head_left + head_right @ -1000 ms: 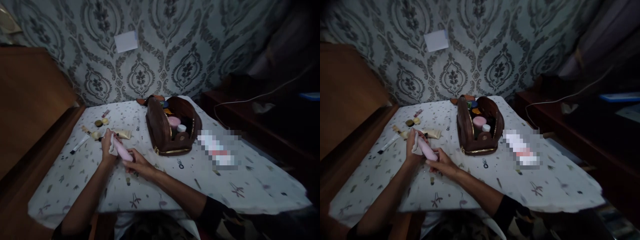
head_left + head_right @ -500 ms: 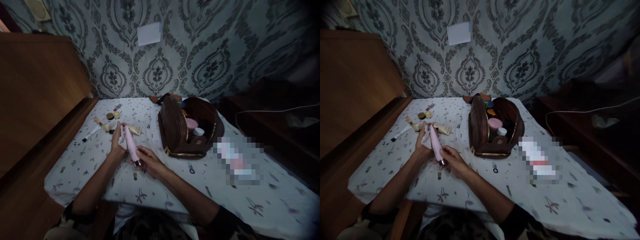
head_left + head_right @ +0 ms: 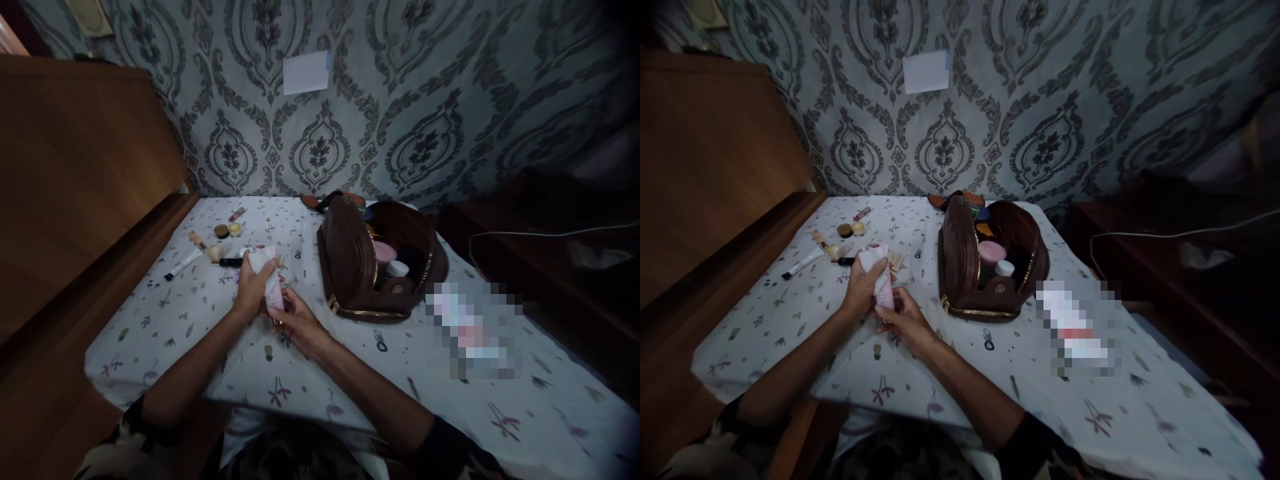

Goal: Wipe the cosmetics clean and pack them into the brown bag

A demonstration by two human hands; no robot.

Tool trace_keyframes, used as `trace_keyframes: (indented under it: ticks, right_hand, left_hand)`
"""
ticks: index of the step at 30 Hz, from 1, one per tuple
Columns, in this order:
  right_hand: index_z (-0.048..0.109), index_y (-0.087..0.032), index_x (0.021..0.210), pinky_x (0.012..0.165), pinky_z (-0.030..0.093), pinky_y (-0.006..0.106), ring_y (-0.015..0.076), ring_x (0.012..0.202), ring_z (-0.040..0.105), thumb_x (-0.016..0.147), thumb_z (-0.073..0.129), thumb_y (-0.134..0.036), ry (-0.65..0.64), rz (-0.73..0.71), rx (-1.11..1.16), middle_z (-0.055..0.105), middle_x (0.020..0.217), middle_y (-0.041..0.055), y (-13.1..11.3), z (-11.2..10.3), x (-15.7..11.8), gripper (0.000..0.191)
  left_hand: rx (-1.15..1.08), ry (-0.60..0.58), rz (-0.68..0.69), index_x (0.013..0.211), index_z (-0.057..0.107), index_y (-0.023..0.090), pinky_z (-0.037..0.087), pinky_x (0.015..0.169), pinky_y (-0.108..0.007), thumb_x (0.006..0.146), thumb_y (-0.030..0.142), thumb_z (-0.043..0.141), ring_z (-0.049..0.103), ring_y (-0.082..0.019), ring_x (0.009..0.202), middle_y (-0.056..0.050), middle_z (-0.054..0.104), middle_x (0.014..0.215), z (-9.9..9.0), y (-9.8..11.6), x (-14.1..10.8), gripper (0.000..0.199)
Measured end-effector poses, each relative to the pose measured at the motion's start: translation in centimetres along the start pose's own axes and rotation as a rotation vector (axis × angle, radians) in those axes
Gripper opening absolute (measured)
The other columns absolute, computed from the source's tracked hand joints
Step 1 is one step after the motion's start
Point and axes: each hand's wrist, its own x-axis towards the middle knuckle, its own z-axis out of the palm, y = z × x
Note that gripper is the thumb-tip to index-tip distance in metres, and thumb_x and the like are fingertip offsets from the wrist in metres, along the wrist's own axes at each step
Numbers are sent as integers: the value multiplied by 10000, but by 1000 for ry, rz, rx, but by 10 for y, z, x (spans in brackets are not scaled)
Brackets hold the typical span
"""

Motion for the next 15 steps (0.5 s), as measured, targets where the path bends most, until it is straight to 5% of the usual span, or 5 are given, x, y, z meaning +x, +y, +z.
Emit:
trace_keyframes:
  ticks: [3,8,15]
  right_hand:
    - [614,-209,932,508,516,183,135,752,680,596,904,-345,-11,-7,-49,665,885,-20,-1,1,-1,464]
    - [669,-188,984,496,494,177,129,700,683,635,882,-357,-63,17,-56,676,877,3,-4,-2,0,443]
    - [653,-168,1035,508,491,168,138,684,710,680,863,-385,-129,20,19,704,829,18,-8,0,-2,466]
  left_hand:
    - [-10,106,-6,889,568,165,449,394,-194,719,547,748,604,-123,456,4,661,667,-1,5,3,455]
    - [-99,197,-95,757,617,131,451,394,-217,774,662,638,613,-150,443,-41,662,595,-2,15,8,531]
    - [-413,-22,-318,916,681,115,542,528,-265,893,602,497,643,-158,539,-75,711,720,-4,22,7,521]
